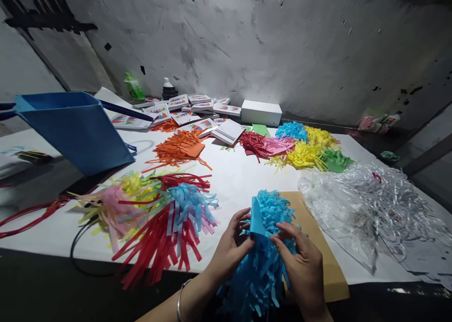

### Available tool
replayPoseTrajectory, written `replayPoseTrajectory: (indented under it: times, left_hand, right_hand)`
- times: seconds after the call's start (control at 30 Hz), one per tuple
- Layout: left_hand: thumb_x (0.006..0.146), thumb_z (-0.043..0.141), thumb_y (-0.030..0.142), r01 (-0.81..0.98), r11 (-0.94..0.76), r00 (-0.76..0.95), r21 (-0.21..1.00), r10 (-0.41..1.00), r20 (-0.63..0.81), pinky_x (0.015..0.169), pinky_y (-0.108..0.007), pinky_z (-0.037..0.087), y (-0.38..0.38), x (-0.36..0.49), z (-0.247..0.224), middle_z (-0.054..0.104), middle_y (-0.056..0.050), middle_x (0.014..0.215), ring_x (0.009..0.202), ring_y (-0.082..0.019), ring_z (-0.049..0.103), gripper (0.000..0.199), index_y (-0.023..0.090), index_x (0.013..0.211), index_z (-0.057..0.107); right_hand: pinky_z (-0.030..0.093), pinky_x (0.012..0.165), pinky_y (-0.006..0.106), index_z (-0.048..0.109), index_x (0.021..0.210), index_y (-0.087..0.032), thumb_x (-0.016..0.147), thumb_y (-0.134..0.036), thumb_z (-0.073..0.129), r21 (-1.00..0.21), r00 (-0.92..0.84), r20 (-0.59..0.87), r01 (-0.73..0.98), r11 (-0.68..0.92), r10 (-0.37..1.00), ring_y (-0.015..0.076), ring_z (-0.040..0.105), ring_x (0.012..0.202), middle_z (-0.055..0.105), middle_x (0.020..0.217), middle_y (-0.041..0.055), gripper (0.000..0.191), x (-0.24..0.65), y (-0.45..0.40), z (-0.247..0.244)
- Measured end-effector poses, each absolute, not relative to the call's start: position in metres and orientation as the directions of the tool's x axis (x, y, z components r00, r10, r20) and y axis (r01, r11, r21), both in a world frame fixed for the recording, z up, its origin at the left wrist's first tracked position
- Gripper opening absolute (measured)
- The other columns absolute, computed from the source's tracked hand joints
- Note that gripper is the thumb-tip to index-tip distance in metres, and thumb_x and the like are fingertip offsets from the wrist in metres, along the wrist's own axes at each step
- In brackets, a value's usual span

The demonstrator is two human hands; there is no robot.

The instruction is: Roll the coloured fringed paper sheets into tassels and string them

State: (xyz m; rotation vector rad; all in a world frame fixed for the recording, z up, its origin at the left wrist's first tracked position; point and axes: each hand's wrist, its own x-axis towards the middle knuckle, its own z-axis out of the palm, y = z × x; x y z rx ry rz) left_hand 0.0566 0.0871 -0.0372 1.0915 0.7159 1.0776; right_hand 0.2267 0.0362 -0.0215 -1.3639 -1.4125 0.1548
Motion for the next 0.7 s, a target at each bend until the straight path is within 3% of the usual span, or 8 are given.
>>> replayPoseTrajectory:
  times: [0.17, 0.3, 0.47, 0.6, 0.7]
  left_hand:
    - [0.083, 0.073, 0.035, -0.231, 0.021, 0.342, 0.973, 0.938, 0.061, 0.089, -0.033, 0.048, 0.087, 0.056, -0.034, 0.062, -0.008, 0.113, 0.106, -0.026, 0.056, 0.042, 0.024, 0.122, 0.062]
    - [0.083, 0.07, 0.032, -0.224, 0.065, 0.351, 0.972, 0.936, 0.018, 0.088, -0.034, 0.048, 0.088, 0.052, -0.034, 0.065, -0.008, 0.111, 0.105, -0.026, 0.059, 0.043, 0.024, 0.124, 0.059]
    - [0.079, 0.074, 0.035, -0.239, 0.119, 0.299, 0.964, 0.953, -0.043, 0.086, -0.032, 0.049, 0.094, 0.044, -0.037, 0.068, -0.007, 0.111, 0.105, -0.027, 0.062, 0.048, 0.025, 0.124, 0.058]
    - [0.074, 0.077, 0.038, -0.234, 0.129, 0.218, 0.964, 0.973, -0.077, 0.086, -0.033, 0.05, 0.098, 0.041, -0.034, 0.07, -0.008, 0.112, 0.106, -0.028, 0.062, 0.051, 0.024, 0.121, 0.062]
    - [0.07, 0.079, 0.04, -0.207, 0.132, 0.175, 0.969, 0.98, -0.096, 0.086, -0.034, 0.051, 0.097, 0.044, -0.029, 0.071, -0.009, 0.111, 0.106, -0.029, 0.063, 0.053, 0.023, 0.118, 0.065]
  right_hand:
    - [0.058, 0.084, 0.03, 0.072, 0.103, -0.028, 0.089, -0.039, 0.069, -0.716, 0.237, 0.539, 0.635, 0.292, 0.808, 0.0178, 0.073, 0.084, 0.075, 0.088, -0.0009, 0.018, 0.23, 0.038, -0.02]
    - [0.057, 0.084, 0.029, 0.071, 0.106, -0.028, 0.092, -0.045, 0.063, -0.7, 0.253, 0.52, 0.674, 0.237, 0.816, 0.018, 0.072, 0.095, 0.075, 0.1, 0.001, 0.024, 0.254, 0.037, -0.028]
    - [0.054, 0.091, 0.038, 0.072, 0.102, -0.021, 0.09, -0.058, 0.045, -0.501, 0.447, 0.48, 0.846, -0.182, 0.755, 0.0256, 0.069, 0.102, 0.074, 0.108, 0.007, 0.047, 0.34, 0.023, -0.065]
    - [0.052, 0.086, 0.052, 0.071, 0.104, -0.007, 0.085, -0.041, 0.037, -0.434, 0.619, 0.474, 0.783, -0.446, 0.626, 0.0393, 0.065, 0.103, 0.071, 0.108, 0.0238, 0.052, 0.427, 0.009, -0.072]
    - [0.049, 0.085, 0.054, 0.07, 0.107, -0.003, 0.085, -0.024, 0.035, -0.37, 0.705, 0.433, 0.707, -0.603, 0.561, 0.0395, 0.064, 0.101, 0.068, 0.108, 0.028, 0.046, 0.479, 0.01, -0.064]
